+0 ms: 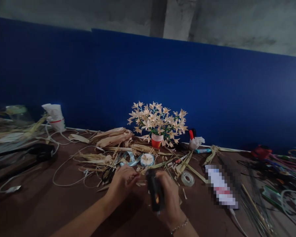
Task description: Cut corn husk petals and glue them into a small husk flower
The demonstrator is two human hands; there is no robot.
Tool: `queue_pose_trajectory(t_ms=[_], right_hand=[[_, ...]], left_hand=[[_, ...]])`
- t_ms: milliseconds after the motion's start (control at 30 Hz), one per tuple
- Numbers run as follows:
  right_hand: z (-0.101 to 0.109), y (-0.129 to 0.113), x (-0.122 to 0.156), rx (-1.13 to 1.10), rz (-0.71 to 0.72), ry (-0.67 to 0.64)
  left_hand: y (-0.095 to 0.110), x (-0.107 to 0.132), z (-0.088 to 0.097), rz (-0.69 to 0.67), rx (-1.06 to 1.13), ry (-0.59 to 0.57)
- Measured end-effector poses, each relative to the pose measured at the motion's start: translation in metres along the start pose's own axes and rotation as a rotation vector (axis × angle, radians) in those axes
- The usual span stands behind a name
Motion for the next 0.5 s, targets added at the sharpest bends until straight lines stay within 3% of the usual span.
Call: queue_pose_trajectory(t_ms=[67,133,167,233,300,333,400,467,500], right_hand=[[0.020,0.026,-0.004,0.179,-0.256,0.142],[0.023,0.042,-0.001,0.329,-0.418,0.013],[0.019,0.043,0.002,0.336,-0.422,-0.114],[0.007,0.027,0.015,0.177,-0.285,-0.358],[0.004,0.002,0.027,-0.080,-0.107,-0.444],[0.009,-0.004,0.029,-0.158,-0.073,-0.399],[0.029,0.008,0.022,-0.113,-0.157,-0.161],[0.049,0.034,0.015,0.200,-0.310,0.029],[0.055,0.049,0.013,0.375,-0.379,0.052]], left_hand=[[0.002,0.000,0.001,-0.007,-0.019,-0.005],[-0.005,-0.001,0.003,0.036,0.023,0.040],[-0.010,-0.001,0.004,0.062,0.059,0.074],[-0.022,0.000,0.003,0.114,0.130,0.131],[-0.031,0.000,0.000,0.155,0.176,0.141],[-0.034,0.001,-0.001,0.170,0.191,0.144],[-0.036,0.002,-0.001,0.187,0.213,0.151],[-0.035,0.002,0.001,0.194,0.212,0.163],[-0.034,0.002,0.003,0.194,0.206,0.171]])
Point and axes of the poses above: each hand's wrist, its own x-axis away from the middle knuckle, its own z-axis out of the back of the hand, y = z × x, the point moved 8 cm from there along -x, towards the middle knuckle, and after that the axes turned 8 degrees about -z, right-handed, at the moved point
